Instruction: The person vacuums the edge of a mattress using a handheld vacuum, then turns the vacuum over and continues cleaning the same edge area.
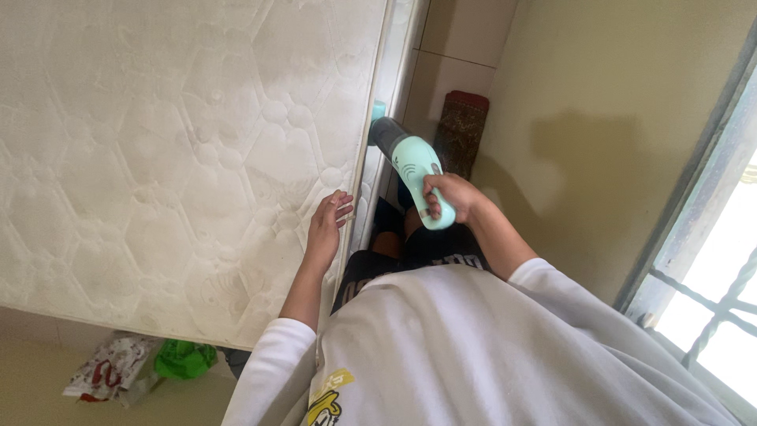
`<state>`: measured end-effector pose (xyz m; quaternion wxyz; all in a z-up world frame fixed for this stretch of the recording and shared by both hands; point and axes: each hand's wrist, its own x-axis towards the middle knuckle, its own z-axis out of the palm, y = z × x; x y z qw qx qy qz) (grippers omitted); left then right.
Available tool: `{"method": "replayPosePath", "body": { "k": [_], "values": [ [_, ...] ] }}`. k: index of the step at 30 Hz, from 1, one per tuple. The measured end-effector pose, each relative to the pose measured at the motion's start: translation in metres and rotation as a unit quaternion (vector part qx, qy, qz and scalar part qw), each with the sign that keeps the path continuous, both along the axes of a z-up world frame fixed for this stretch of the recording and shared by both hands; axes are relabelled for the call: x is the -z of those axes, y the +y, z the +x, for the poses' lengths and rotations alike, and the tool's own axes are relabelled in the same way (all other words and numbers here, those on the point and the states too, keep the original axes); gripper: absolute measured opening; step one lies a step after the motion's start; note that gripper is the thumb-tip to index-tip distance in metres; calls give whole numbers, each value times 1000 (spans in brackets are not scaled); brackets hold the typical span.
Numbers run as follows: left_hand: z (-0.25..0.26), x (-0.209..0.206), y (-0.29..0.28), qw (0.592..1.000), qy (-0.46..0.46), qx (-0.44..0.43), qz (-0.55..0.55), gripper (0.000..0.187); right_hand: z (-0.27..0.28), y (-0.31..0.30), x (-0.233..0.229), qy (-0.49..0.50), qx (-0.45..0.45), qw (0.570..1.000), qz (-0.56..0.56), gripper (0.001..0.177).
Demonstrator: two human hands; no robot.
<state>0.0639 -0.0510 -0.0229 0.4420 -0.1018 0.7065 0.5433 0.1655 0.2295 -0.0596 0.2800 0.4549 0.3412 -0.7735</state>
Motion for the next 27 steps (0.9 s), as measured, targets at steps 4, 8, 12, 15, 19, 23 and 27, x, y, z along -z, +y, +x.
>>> {"method": "replayPosePath", "body": {
  "k": [4,8,12,15,19,23,27],
  "values": [
    [-5,-7,2,1000,-2,-2,-7,62,10,0,-6,-28,22,998,-42,15],
    [-6,-9,5,1000,4,2,-8,62,-2,-6,11,-12,14,999,-42,16],
    [-5,-11,4,1000,7,10,-5,62,-17,-10,26,-25,18,999,-26,11],
    [-2,-10,0,1000,14,-2,17,61,-11,-6,26,-8,-3,999,-34,20],
    [-2,-5,-4,1000,4,-1,-5,61,-6,-6,24,-31,5,999,-31,13],
    [1,1,-8,1000,5,-11,-8,60,-14,-11,39,-35,4,999,-20,14],
    [4,-1,-12,1000,5,-13,-3,61,-19,-10,59,-55,2,998,-43,22]
  ]
}}
